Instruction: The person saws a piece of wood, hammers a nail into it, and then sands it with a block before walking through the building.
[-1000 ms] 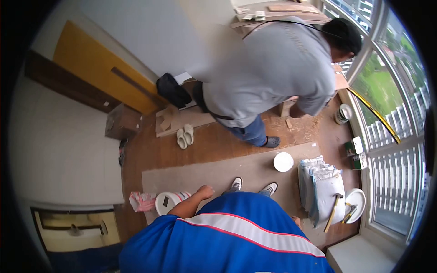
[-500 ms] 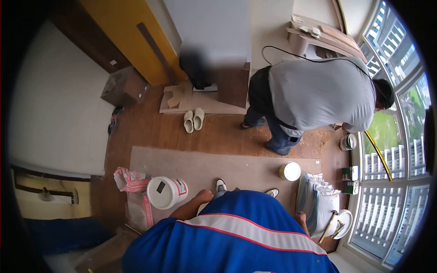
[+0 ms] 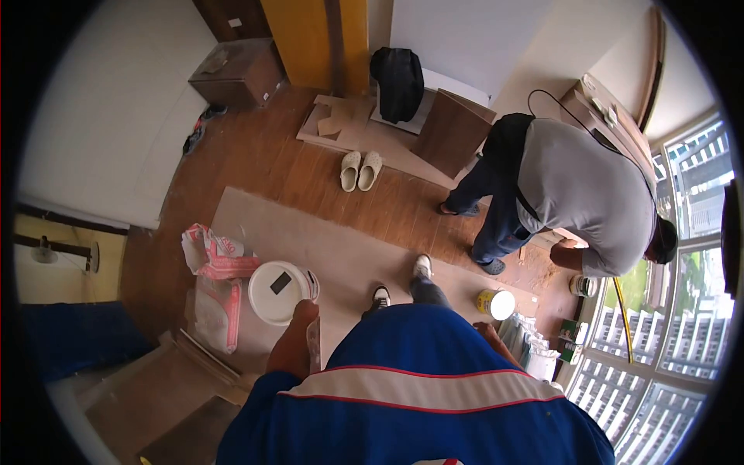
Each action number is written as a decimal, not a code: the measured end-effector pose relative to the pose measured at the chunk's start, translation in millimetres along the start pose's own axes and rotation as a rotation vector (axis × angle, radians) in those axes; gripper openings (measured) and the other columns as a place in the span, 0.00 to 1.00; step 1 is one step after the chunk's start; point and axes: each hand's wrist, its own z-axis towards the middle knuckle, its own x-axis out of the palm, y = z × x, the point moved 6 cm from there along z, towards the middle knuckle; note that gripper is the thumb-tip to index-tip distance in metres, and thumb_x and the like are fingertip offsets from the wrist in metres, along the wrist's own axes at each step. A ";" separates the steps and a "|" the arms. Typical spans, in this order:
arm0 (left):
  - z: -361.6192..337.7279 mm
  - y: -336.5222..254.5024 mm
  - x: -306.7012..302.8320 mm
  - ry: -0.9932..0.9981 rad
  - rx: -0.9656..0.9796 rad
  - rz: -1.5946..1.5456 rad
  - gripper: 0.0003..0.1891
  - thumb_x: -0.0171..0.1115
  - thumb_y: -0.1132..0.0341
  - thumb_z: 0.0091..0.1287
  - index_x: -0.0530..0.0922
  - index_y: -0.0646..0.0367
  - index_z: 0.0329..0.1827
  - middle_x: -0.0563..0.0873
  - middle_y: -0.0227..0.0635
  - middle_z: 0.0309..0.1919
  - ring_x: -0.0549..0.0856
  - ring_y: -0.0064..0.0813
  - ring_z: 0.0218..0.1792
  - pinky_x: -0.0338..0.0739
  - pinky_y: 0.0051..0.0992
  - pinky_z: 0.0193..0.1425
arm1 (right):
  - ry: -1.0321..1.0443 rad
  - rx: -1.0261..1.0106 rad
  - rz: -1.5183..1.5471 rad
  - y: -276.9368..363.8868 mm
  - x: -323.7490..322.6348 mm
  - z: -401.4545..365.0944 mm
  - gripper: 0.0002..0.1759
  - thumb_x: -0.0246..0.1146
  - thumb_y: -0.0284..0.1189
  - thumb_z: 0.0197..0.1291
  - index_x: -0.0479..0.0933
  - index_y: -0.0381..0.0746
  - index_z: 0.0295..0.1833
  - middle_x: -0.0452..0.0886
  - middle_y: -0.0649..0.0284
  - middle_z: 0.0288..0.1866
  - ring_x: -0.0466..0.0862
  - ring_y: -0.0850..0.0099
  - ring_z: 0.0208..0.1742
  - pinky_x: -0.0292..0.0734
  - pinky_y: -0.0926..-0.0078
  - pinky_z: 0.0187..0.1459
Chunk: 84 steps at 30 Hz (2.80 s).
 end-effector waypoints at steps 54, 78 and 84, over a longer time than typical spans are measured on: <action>92.0 731.4 -196.8 -0.401 -1.031 -0.807 0.17 0.52 0.61 0.78 0.87 0.62 0.44 0.90 0.51 0.47 0.89 0.50 0.53 0.84 0.47 0.57 | 0.158 -0.195 -0.059 636.2 -472.1 791.4 0.33 0.74 0.39 0.63 0.80 0.31 0.69 0.91 0.51 0.48 0.92 0.64 0.40 0.88 0.65 0.42; 102.6 664.4 -90.5 -0.137 -1.508 -1.374 0.27 0.62 0.43 0.69 0.91 0.60 0.49 0.92 0.52 0.50 0.90 0.56 0.52 0.83 0.49 0.61 | 0.379 -0.279 0.051 1209.7 -576.3 1188.4 0.08 0.63 0.36 0.73 0.77 0.54 0.54 0.75 0.75 0.33 0.75 0.81 0.28 0.62 0.80 0.23; 40.1 818.1 -79.0 -0.050 -1.579 -1.520 0.19 0.65 0.54 0.64 0.92 0.61 0.45 0.91 0.52 0.52 0.90 0.55 0.53 0.83 0.48 0.60 | 0.508 -0.370 -0.278 1275.9 -504.1 1131.7 0.08 0.63 0.32 0.71 0.76 0.49 0.35 0.77 0.72 0.27 0.77 0.75 0.24 0.69 0.72 0.23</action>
